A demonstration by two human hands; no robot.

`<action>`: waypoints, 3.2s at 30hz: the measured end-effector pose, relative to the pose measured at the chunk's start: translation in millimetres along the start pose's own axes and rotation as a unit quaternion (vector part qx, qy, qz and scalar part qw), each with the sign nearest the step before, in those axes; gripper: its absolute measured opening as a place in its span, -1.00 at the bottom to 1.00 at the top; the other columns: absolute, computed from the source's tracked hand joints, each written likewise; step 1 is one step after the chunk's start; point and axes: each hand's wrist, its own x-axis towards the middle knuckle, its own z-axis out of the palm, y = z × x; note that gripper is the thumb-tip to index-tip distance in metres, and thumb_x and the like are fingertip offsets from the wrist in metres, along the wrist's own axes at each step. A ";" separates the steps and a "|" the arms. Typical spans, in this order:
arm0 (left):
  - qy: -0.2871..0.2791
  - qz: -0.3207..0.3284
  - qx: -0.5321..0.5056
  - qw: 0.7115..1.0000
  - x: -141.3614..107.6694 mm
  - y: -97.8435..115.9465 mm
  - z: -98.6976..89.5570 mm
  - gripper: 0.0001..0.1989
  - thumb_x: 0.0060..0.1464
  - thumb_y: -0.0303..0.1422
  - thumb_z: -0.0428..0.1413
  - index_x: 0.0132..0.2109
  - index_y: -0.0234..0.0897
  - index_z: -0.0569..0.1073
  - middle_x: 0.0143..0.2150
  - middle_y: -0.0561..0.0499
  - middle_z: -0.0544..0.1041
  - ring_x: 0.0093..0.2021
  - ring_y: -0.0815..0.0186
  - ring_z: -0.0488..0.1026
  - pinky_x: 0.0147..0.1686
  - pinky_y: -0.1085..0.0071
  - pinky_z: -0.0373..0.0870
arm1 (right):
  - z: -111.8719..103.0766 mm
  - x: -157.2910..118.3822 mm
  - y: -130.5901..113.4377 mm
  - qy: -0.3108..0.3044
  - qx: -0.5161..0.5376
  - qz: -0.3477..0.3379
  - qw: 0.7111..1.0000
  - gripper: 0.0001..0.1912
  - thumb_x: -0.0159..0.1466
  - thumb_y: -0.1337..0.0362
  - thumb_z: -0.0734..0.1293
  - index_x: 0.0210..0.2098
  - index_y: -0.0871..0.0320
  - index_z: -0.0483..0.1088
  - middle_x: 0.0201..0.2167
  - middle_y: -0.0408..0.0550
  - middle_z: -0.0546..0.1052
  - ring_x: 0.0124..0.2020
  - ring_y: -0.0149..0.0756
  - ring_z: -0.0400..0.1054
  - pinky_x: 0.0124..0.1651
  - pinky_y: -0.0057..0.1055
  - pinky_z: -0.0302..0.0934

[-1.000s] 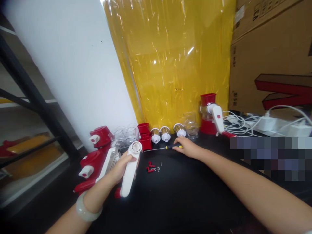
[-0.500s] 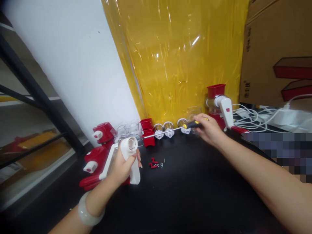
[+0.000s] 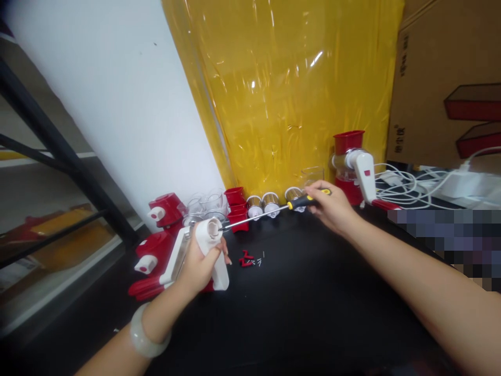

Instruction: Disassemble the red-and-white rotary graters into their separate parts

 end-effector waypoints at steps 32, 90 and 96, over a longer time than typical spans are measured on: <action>0.066 -0.026 0.145 0.987 5.0 -9.6 -4.2 -0.61 0.03 -0.44 0.08 0.02 -0.19 0.18 -0.45 0.19 0.48 -0.55 0.29 0.52 -0.41 0.37 0.44 | -13.3 4.7 4.9 -0.097 -0.162 -0.055 0.980 -0.60 0.16 -0.13 0.39 -0.43 0.10 0.46 -0.51 -0.09 0.47 -0.53 -0.30 0.36 -0.48 -0.35 0.27; -0.017 -0.178 0.038 0.983 13.1 -35.1 -2.3 -0.65 0.00 -0.41 0.05 -0.03 -0.22 0.18 -0.57 0.23 0.40 -0.69 0.31 0.44 -0.68 0.46 0.39 | -25.3 15.9 22.8 -0.105 -0.336 -0.040 0.935 -0.60 0.14 -0.12 0.41 -0.38 0.11 0.45 -0.42 -0.11 0.49 -0.44 -0.37 0.32 -0.35 -0.41 0.22; -0.018 -0.179 0.032 0.983 12.9 -31.4 -0.9 -0.60 -0.02 -0.38 0.05 0.00 -0.22 0.18 -0.58 0.23 0.40 -0.69 0.31 0.43 -0.69 0.44 0.40 | -18.7 12.3 21.9 -0.090 -0.137 0.016 0.986 -0.53 -0.04 -0.05 0.55 -0.28 0.10 0.46 -0.25 -0.06 0.49 -0.34 -0.36 0.36 -0.34 -0.40 0.26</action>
